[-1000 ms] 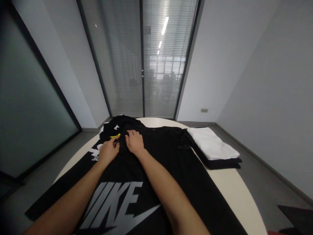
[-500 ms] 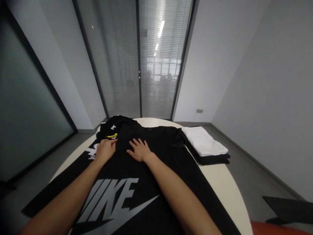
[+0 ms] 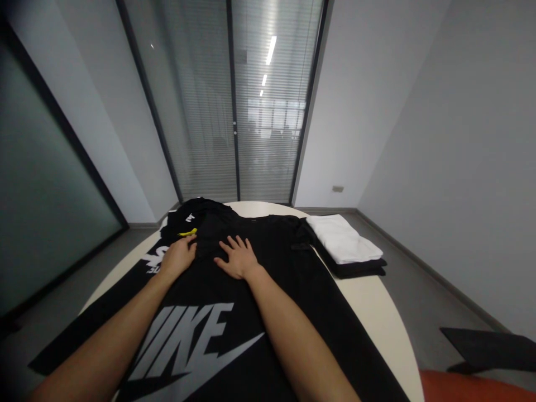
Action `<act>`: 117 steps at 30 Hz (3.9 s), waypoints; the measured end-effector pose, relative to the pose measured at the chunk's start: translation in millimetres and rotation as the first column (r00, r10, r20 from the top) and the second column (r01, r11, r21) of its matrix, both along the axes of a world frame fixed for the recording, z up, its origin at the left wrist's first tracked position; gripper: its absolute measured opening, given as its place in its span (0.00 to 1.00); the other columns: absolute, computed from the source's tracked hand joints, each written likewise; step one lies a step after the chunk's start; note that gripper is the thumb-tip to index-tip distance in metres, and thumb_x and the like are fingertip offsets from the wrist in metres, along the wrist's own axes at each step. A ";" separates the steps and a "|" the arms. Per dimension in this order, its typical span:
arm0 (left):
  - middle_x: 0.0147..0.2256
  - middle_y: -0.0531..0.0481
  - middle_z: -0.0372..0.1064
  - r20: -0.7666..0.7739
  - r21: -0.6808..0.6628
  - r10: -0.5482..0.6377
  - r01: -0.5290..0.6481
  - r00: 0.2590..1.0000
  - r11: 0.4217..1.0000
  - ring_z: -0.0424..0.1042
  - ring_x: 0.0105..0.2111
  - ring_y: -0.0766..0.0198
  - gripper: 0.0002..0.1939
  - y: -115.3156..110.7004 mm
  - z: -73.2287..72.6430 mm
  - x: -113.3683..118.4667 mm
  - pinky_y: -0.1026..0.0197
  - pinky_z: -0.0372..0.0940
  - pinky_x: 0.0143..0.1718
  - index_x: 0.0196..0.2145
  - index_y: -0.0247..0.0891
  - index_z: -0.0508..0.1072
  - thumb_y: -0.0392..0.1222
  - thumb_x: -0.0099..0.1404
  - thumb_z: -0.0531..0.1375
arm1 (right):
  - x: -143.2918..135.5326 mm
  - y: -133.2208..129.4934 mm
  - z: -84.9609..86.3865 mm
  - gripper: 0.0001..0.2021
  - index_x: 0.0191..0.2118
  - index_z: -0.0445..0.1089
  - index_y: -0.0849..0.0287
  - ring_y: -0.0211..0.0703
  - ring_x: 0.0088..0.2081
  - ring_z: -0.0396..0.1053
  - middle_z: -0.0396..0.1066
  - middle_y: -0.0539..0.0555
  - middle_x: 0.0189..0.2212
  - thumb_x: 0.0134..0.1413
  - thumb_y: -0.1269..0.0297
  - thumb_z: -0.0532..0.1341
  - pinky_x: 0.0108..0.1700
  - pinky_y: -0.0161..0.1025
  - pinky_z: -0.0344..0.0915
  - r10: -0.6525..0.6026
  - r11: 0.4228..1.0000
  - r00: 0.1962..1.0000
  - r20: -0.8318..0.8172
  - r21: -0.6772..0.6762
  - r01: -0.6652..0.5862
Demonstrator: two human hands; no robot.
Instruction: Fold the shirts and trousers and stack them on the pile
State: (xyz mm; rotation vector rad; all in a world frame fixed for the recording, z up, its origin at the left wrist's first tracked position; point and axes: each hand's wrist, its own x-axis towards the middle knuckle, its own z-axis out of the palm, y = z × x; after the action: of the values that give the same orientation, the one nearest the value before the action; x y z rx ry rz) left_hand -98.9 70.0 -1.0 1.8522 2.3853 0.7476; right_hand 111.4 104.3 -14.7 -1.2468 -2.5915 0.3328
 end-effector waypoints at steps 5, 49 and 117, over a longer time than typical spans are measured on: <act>0.54 0.38 0.72 0.135 0.071 0.010 -0.020 0.991 0.997 0.72 0.54 0.48 0.25 1.3 0.4 0.6 0.50 0.65 0.56 0.60 0.37 0.68 0.45 0.67 0.59 | -0.1 -1.2 2.4 0.36 0.70 0.53 0.48 0.56 0.71 0.39 0.45 0.54 0.71 0.63 0.35 0.45 0.69 0.58 0.34 -0.004 1.000 1.000 0.016 -0.012 0.004; 0.51 0.39 0.75 0.254 0.179 -0.066 0.020 0.965 0.984 0.72 0.55 0.52 0.17 13.4 -5.1 -6.8 0.52 0.63 0.60 0.49 0.32 0.77 0.36 0.69 0.53 | 0.2 -5.0 3.7 0.32 0.68 0.58 0.52 0.57 0.71 0.42 0.51 0.56 0.70 0.65 0.40 0.49 0.69 0.58 0.36 -0.011 1.000 0.999 -0.036 0.015 0.012; 0.35 0.58 0.68 0.504 -0.521 -0.554 0.744 0.663 0.418 0.68 0.23 0.68 0.20 -85.6 58.9 76.4 0.65 0.58 0.23 0.42 0.44 0.59 0.44 0.56 0.65 | 15.8 16.3 12.5 0.30 0.64 0.64 0.54 0.62 0.65 0.54 0.59 0.62 0.65 0.59 0.49 0.60 0.66 0.64 0.44 -0.315 0.949 0.920 -0.234 -0.099 0.299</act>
State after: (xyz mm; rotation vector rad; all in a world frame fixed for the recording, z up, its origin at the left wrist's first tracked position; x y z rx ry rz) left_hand -22.5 -15.6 57.9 1.8939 1.2332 -0.0394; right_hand 127.1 120.6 -2.2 -1.5016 -2.1510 0.4743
